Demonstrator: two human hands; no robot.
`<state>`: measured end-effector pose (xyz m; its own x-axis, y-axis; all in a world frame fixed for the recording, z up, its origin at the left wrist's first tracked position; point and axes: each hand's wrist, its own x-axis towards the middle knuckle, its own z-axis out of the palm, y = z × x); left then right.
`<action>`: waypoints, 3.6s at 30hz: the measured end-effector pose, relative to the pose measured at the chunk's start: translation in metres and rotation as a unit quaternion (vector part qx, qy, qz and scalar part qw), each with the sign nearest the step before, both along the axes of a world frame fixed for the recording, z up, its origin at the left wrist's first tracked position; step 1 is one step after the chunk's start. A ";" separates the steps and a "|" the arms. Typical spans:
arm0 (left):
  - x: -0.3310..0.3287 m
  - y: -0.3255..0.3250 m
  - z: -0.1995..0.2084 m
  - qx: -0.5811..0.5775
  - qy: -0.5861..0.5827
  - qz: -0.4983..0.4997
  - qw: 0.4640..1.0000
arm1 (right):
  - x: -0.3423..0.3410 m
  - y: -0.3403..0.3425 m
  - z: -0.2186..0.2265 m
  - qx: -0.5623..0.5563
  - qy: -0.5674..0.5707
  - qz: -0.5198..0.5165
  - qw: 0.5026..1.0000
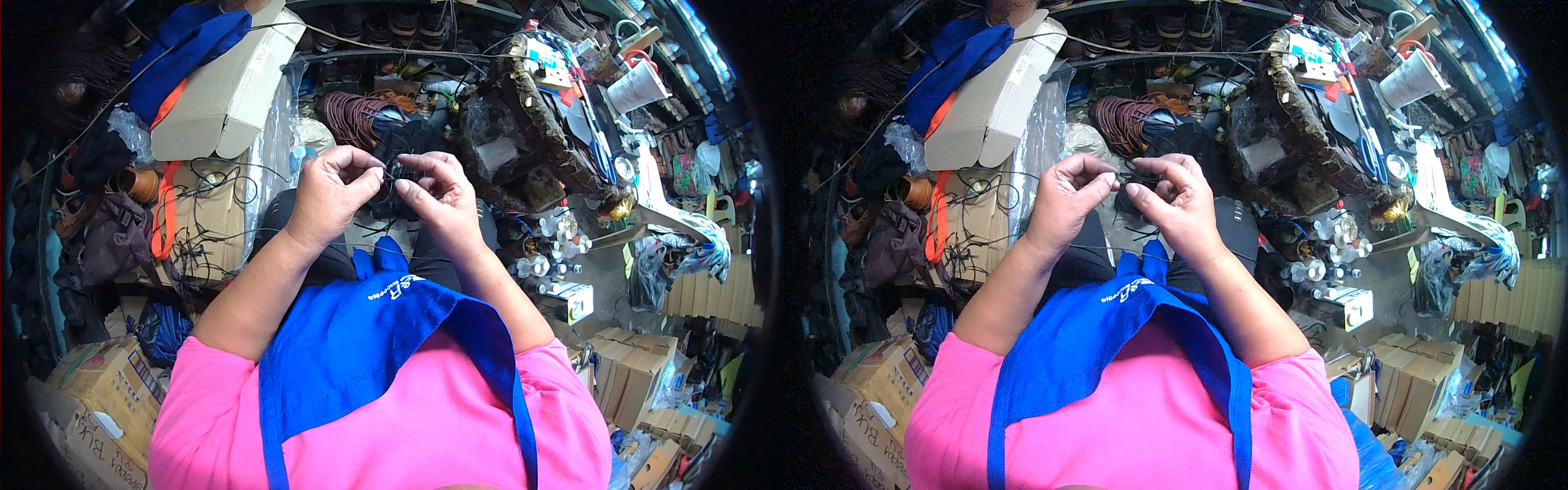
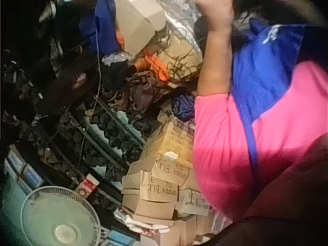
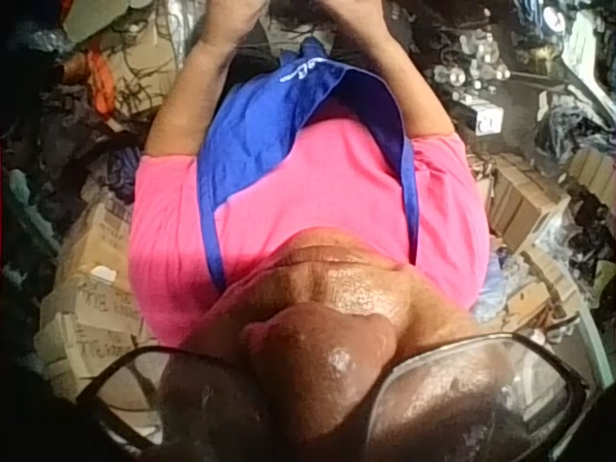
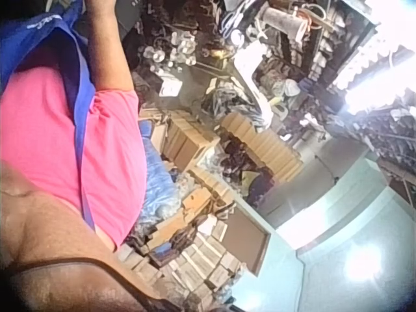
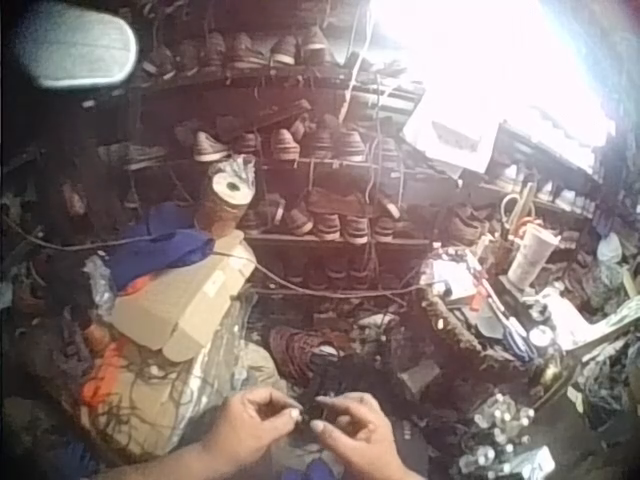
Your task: Manually stitching or repairing a shoe component using a needle and thread.
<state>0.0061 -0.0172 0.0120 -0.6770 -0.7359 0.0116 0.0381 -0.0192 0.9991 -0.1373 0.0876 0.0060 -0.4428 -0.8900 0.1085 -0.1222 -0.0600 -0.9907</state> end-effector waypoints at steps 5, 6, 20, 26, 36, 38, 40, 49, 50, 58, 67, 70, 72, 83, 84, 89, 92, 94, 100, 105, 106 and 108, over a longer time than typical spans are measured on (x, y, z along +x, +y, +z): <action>-0.001 0.003 0.004 -0.019 -0.037 -0.003 0.999 | 0.003 -0.006 0.010 -0.077 0.224 -0.045 0.971; -0.001 0.004 0.004 -0.030 -0.038 0.000 0.999 | 0.004 -0.006 0.011 -0.078 0.223 -0.045 0.971; -0.002 0.005 0.001 0.005 -0.023 -0.024 0.999 | 0.001 -0.006 0.005 -0.062 0.180 -0.030 0.981; -0.002 0.003 0.002 0.144 0.017 -0.052 0.988 | -0.002 -0.003 -0.003 0.060 -0.150 0.052 0.986; -0.001 0.001 0.000 0.156 0.031 -0.043 0.986 | 0.004 -0.002 0.000 0.006 -0.245 0.114 0.963; -0.001 0.001 -0.001 0.157 0.034 -0.042 0.986 | 0.000 -0.001 -0.006 0.035 -0.209 0.116 0.970; -0.002 0.002 0.001 0.141 0.020 -0.038 0.989 | 0.001 -0.001 -0.006 0.051 -0.177 0.110 0.977; -0.003 0.005 0.004 0.118 0.036 -0.021 0.992 | 0.005 -0.002 -0.014 0.015 -0.328 0.131 0.935; -0.003 0.005 0.004 0.118 0.036 -0.021 0.992 | 0.005 -0.002 -0.017 0.015 -0.328 0.132 0.935; -0.003 0.000 0.007 0.171 0.070 -0.024 0.983 | 0.003 -0.003 -0.017 0.021 -0.360 0.135 0.923; -0.002 0.002 0.006 0.145 0.034 -0.049 0.988 | 0.003 -0.003 -0.017 0.030 -0.331 0.134 0.934; -0.002 0.004 0.008 0.115 0.021 -0.040 0.992 | 0.001 -0.002 -0.015 0.036 -0.303 0.136 0.943; -0.001 0.002 0.006 0.107 0.018 -0.035 0.993 | 0.002 -0.002 -0.005 0.034 -0.286 0.120 0.950; -0.001 0.005 0.005 -0.115 -0.088 -0.007 0.989 | -0.008 -0.004 0.009 -0.023 0.253 0.023 0.967; -0.001 0.005 0.006 -0.129 -0.094 -0.007 0.987 | -0.008 -0.004 0.010 -0.023 0.253 0.023 0.967; 0.000 0.008 0.008 -0.188 -0.115 -0.003 0.975 | -0.004 -0.004 0.010 -0.047 0.338 0.008 0.940; 0.001 0.006 0.003 -0.158 -0.118 -0.015 0.980 | -0.004 -0.002 0.004 0.016 0.178 0.041 0.983; 0.001 0.005 0.000 -0.064 -0.108 -0.037 0.991 | -0.003 0.000 0.002 0.048 0.036 0.068 0.996; 0.003 0.000 0.000 0.084 -0.009 -0.085 0.993 | -0.010 0.000 -0.009 0.088 -0.215 0.140 0.963; 0.004 -0.002 0.003 0.163 0.002 -0.085 0.983 | -0.006 -0.001 -0.010 0.055 -0.263 0.144 0.953; 0.004 -0.002 0.002 0.176 0.006 -0.086 0.981 | -0.007 -0.001 -0.011 0.055 -0.264 0.144 0.952; 0.005 -0.004 -0.001 0.179 0.009 -0.087 0.980 | -0.007 -0.001 -0.012 0.056 -0.266 0.144 0.951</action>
